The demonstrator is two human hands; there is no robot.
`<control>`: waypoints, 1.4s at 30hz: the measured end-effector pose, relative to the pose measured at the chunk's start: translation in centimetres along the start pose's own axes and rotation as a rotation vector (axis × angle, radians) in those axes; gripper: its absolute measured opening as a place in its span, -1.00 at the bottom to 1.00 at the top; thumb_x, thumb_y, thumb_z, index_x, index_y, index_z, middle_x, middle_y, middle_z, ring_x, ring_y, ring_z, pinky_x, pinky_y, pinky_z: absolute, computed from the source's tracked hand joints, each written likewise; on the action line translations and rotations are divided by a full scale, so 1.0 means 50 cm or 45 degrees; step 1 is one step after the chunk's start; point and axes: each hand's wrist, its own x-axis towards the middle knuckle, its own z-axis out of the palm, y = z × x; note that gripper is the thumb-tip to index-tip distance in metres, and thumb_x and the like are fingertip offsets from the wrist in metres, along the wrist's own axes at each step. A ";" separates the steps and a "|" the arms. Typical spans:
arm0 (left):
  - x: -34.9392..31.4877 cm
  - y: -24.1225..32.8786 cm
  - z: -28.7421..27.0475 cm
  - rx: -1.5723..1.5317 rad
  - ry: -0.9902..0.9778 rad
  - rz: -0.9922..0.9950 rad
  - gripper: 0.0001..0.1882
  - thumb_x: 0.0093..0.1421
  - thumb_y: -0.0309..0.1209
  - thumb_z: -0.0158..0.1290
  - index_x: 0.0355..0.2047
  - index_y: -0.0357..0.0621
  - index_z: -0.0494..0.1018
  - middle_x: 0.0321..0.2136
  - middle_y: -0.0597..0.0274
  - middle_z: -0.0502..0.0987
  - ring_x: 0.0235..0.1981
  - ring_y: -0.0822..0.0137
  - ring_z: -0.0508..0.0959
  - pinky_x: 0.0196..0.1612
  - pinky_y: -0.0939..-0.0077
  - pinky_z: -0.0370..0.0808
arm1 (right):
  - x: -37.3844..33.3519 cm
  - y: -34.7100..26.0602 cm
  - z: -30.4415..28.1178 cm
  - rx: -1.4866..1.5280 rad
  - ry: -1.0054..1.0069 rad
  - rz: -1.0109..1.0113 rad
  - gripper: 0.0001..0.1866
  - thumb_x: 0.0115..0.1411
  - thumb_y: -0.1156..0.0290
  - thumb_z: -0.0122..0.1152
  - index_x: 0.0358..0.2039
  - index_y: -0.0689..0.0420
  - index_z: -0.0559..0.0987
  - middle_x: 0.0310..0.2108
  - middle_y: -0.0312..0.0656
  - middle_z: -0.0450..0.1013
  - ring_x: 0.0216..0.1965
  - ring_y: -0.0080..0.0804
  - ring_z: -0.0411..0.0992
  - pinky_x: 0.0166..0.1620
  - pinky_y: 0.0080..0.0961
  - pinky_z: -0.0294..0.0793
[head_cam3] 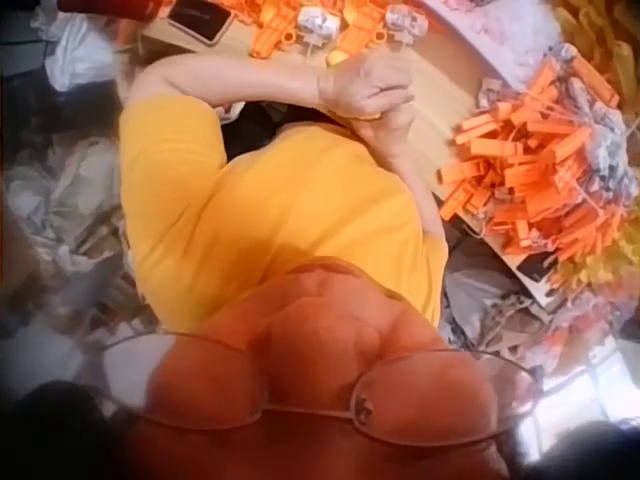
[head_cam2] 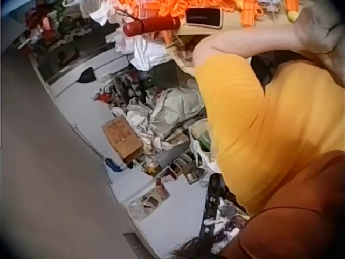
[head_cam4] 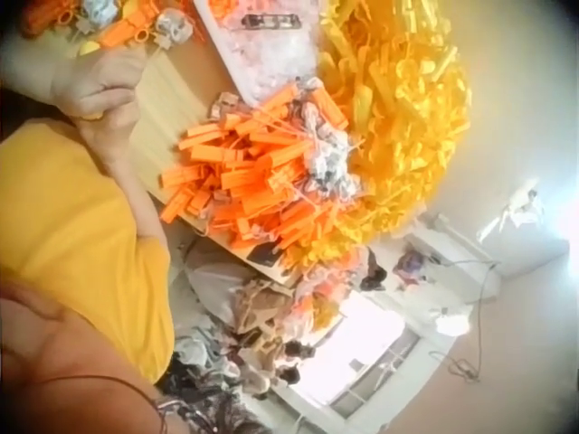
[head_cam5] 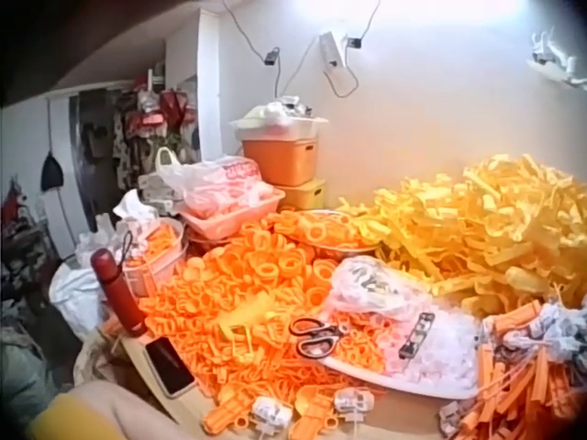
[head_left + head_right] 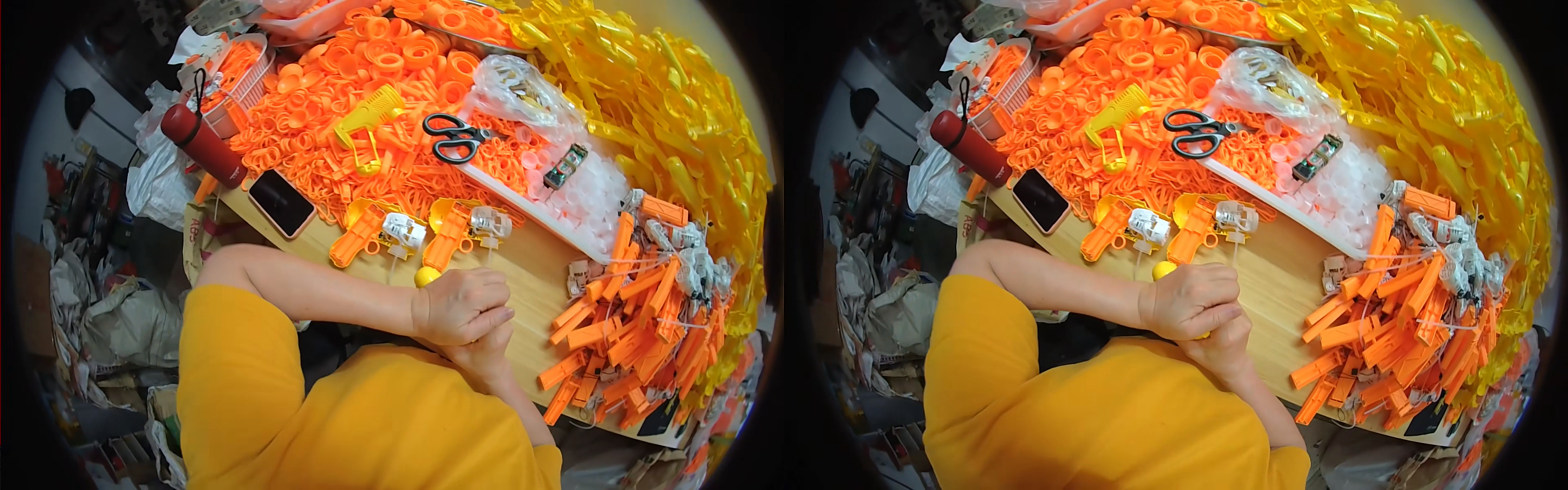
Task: Assembling plastic components to build toy guns at a factory workbench.
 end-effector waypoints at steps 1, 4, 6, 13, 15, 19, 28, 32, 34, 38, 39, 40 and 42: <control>-0.008 0.003 0.001 -0.015 0.025 0.017 -0.81 0.14 -0.42 0.01 -0.57 -0.23 0.32 -0.58 0.05 0.31 -0.51 0.03 0.39 -0.44 0.26 0.34 | 0.001 -0.003 -0.002 0.002 -0.026 -0.017 -0.64 -0.16 0.52 0.42 -0.31 0.23 0.50 -0.41 -0.09 0.48 -0.38 -0.19 0.53 -0.41 -0.44 0.49; -0.019 0.013 0.004 -0.021 0.014 -0.005 -0.82 0.13 -0.39 0.04 -0.51 -0.25 0.39 -0.53 0.03 0.38 -0.47 0.04 0.43 -0.41 0.29 0.39 | -0.011 0.002 0.002 -0.002 -0.013 -0.026 -0.60 -0.16 0.51 0.43 -0.28 0.24 0.49 -0.36 -0.06 0.47 -0.36 -0.19 0.52 -0.38 -0.45 0.49; -0.018 -0.001 0.009 -0.020 0.007 -0.075 -0.83 0.14 -0.38 0.05 -0.45 -0.25 0.43 -0.49 0.04 0.42 -0.45 0.08 0.46 -0.39 0.32 0.41 | -0.008 0.002 0.003 0.000 0.017 -0.019 -0.58 -0.17 0.51 0.44 -0.26 0.23 0.48 -0.34 -0.05 0.47 -0.35 -0.20 0.51 -0.36 -0.46 0.49; 0.001 -0.072 -0.167 0.080 0.634 -0.135 -0.77 0.09 -0.54 0.16 -0.20 -0.20 0.50 -0.33 0.21 0.54 -0.36 0.40 0.54 -0.30 0.55 0.49 | -0.012 0.017 -0.022 -0.132 -0.107 0.148 -0.35 -0.21 0.49 0.47 -0.06 0.20 0.36 -0.23 -0.15 0.42 -0.27 -0.37 0.46 -0.19 -0.43 0.46; -0.016 -0.136 -0.283 0.227 0.981 -0.319 -0.82 0.17 -0.48 0.12 -0.20 -0.18 0.51 -0.36 0.27 0.54 -0.35 0.48 0.53 -0.29 0.57 0.49 | -0.019 0.025 -0.031 -0.104 -0.030 0.179 -0.34 -0.21 0.48 0.47 -0.06 0.20 0.36 -0.25 -0.17 0.41 -0.28 -0.39 0.45 -0.19 -0.43 0.46; -0.150 -0.312 -0.542 0.993 1.213 -0.579 -0.76 0.15 -0.39 0.13 -0.17 -0.18 0.52 -0.32 0.19 0.55 -0.29 0.34 0.55 -0.21 0.49 0.47 | -0.024 0.022 -0.034 -0.073 0.086 0.156 -0.32 -0.22 0.49 0.49 -0.06 0.20 0.34 -0.28 -0.18 0.42 -0.30 -0.40 0.45 -0.19 -0.44 0.47; -0.160 -0.379 -0.616 1.152 0.721 -0.775 -0.84 0.01 -0.52 0.14 -0.37 -0.25 0.42 -0.34 -0.02 0.51 -0.25 0.01 0.52 -0.17 0.26 0.46 | -0.029 0.042 -0.045 -0.073 0.152 0.160 -0.32 -0.22 0.50 0.50 -0.05 0.21 0.35 -0.26 -0.17 0.42 -0.29 -0.38 0.46 -0.19 -0.45 0.48; -0.124 -0.378 -0.601 1.027 0.841 -0.734 -0.85 0.04 -0.53 0.12 -0.36 -0.26 0.42 -0.41 -0.04 0.53 -0.32 -0.04 0.54 -0.23 0.28 0.47 | -0.029 0.048 -0.046 0.077 0.224 0.335 -0.33 -0.19 0.48 0.50 -0.06 0.21 0.34 -0.26 -0.20 0.41 -0.26 -0.43 0.44 -0.14 -0.47 0.47; -0.101 -0.380 -0.582 0.907 0.912 -0.728 -0.85 0.05 -0.52 0.10 -0.34 -0.25 0.43 -0.41 -0.06 0.54 -0.33 -0.06 0.55 -0.24 0.28 0.48 | -0.034 0.058 -0.048 0.116 0.254 0.377 -0.34 -0.17 0.48 0.50 -0.06 0.21 0.34 -0.25 -0.21 0.41 -0.25 -0.44 0.44 -0.12 -0.48 0.46; -0.055 -0.383 -0.555 1.027 0.798 -0.539 -0.79 0.13 -0.51 -0.01 -0.19 -0.19 0.46 -0.27 -0.14 0.55 -0.21 -0.10 0.55 -0.16 0.21 0.48 | -0.032 0.050 -0.052 0.208 0.293 0.471 -0.38 -0.13 0.50 0.49 -0.07 0.21 0.34 -0.24 -0.23 0.41 -0.23 -0.47 0.43 -0.10 -0.49 0.45; -0.051 -0.380 -0.552 1.159 0.744 -0.627 -0.78 0.14 -0.52 -0.03 -0.19 -0.19 0.46 -0.26 -0.14 0.55 -0.22 -0.11 0.55 -0.16 0.20 0.48 | -0.030 0.046 -0.054 0.204 0.299 0.471 -0.38 -0.13 0.50 0.49 -0.07 0.21 0.34 -0.24 -0.23 0.41 -0.23 -0.47 0.43 -0.10 -0.49 0.45; -0.041 -0.376 -0.548 1.289 0.686 -0.710 -0.78 0.14 -0.53 -0.05 -0.18 -0.19 0.45 -0.24 -0.13 0.55 -0.23 -0.12 0.55 -0.16 0.18 0.49 | -0.026 0.045 -0.055 0.216 0.288 0.478 -0.39 -0.12 0.51 0.48 -0.07 0.21 0.34 -0.23 -0.24 0.41 -0.23 -0.49 0.43 -0.10 -0.50 0.46; -0.042 -0.358 -0.549 1.360 0.745 -0.623 -0.79 0.15 -0.52 -0.06 -0.18 -0.20 0.44 -0.27 -0.11 0.55 -0.26 -0.09 0.56 -0.20 0.21 0.49 | -0.019 0.035 -0.057 0.225 0.283 0.487 -0.40 -0.11 0.53 0.47 -0.07 0.21 0.34 -0.23 -0.24 0.41 -0.23 -0.50 0.43 -0.10 -0.50 0.46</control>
